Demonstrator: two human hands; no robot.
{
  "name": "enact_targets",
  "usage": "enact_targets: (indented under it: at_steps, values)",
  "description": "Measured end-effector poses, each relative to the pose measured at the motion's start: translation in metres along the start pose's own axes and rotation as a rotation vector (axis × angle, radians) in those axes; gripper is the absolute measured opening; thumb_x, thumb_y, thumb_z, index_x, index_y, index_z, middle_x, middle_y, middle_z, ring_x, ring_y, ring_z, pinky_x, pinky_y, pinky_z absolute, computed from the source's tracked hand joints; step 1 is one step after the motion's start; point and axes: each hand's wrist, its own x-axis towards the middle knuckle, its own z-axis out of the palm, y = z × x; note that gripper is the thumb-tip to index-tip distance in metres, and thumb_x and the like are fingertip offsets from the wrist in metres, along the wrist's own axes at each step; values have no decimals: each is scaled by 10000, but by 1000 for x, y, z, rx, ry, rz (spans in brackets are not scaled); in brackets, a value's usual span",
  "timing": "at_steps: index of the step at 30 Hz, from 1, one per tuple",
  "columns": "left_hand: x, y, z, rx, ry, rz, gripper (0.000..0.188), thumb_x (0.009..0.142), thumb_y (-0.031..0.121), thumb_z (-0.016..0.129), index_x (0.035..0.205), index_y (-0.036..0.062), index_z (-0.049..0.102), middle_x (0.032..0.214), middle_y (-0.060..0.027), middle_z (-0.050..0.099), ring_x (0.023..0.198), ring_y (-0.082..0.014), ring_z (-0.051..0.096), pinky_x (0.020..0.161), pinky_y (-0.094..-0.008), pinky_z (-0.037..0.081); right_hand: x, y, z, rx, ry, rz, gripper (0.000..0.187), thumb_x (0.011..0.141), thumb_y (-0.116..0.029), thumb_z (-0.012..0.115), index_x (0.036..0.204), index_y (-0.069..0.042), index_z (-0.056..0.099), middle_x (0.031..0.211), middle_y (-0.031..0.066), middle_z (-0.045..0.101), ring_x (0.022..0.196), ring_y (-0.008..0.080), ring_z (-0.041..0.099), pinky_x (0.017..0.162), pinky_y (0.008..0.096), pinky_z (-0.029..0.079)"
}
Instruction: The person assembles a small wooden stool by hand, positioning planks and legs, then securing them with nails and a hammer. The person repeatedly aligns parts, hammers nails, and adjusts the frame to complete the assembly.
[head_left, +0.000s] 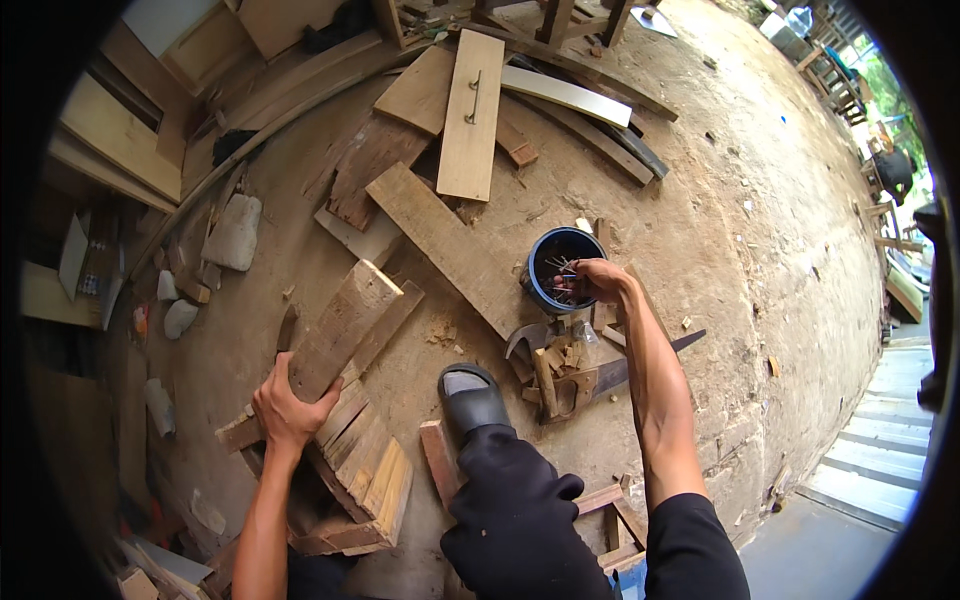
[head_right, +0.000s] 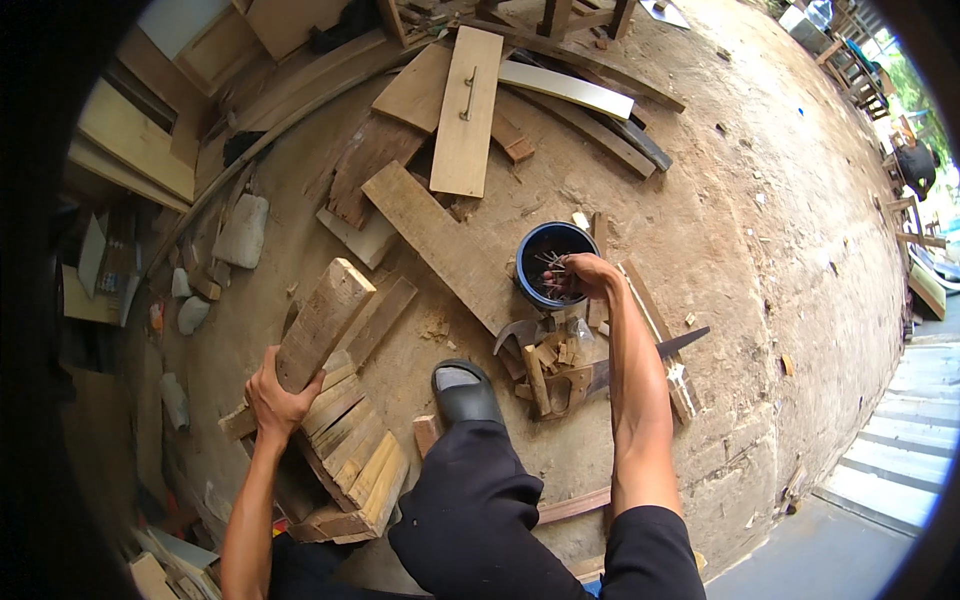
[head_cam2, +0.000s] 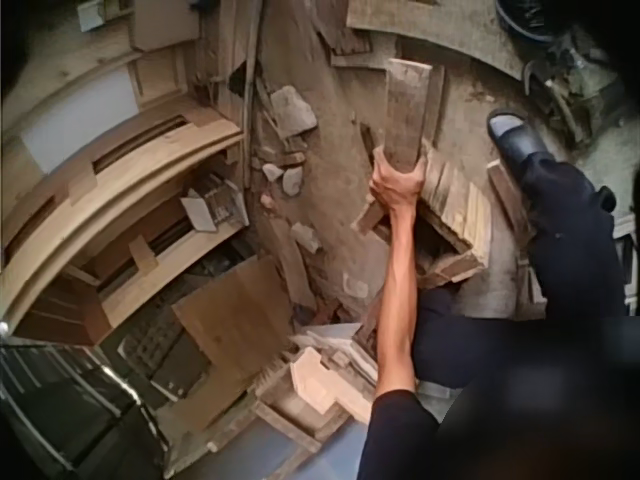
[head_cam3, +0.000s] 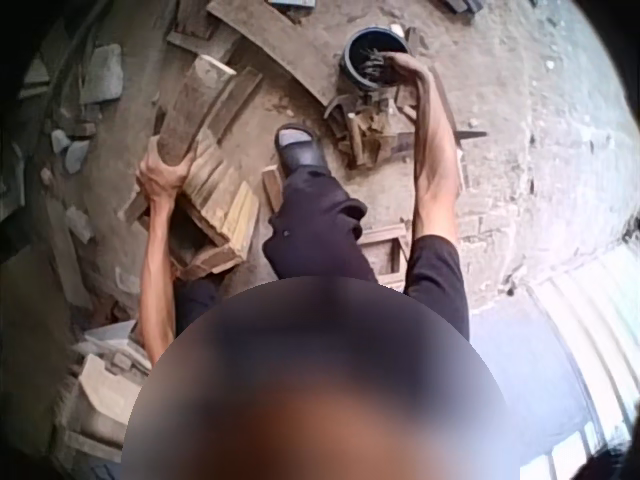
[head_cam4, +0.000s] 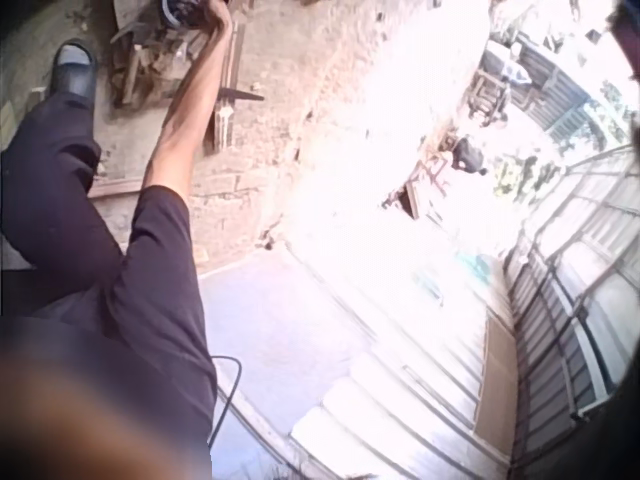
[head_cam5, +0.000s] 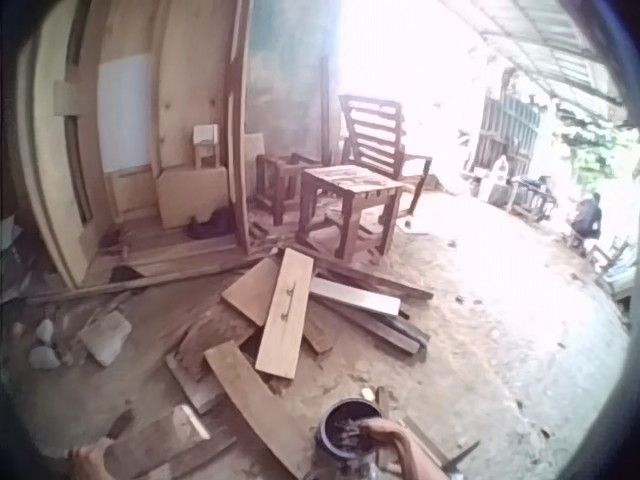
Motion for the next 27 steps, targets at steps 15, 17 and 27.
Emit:
enact_targets:
  at_steps: [15,17,27]
  values:
    - [0,2,-1,9,10,24,480,667,317,771,984,25,559,809,-221,662,736,-419,649,633,-448,510,-34,-22,20,183,-41,14,374,869,-188,346,1108,1,563,1094,149,641,1001,282,608,975,415,431]
    - [0,3,-2,7,5,22,478,668,317,769,984,28,558,806,-216,662,740,-417,648,636,-451,508,-34,-23,24,150,-1,17,332,883,-189,369,1067,-32,596,1049,107,665,945,246,621,906,376,454]
    - [0,3,-2,-34,8,1,489,642,323,784,982,49,564,837,-202,664,766,-412,644,660,-457,508,-32,-22,23,213,-141,-4,320,929,-227,376,1047,-42,609,1017,86,677,900,216,624,862,361,465]
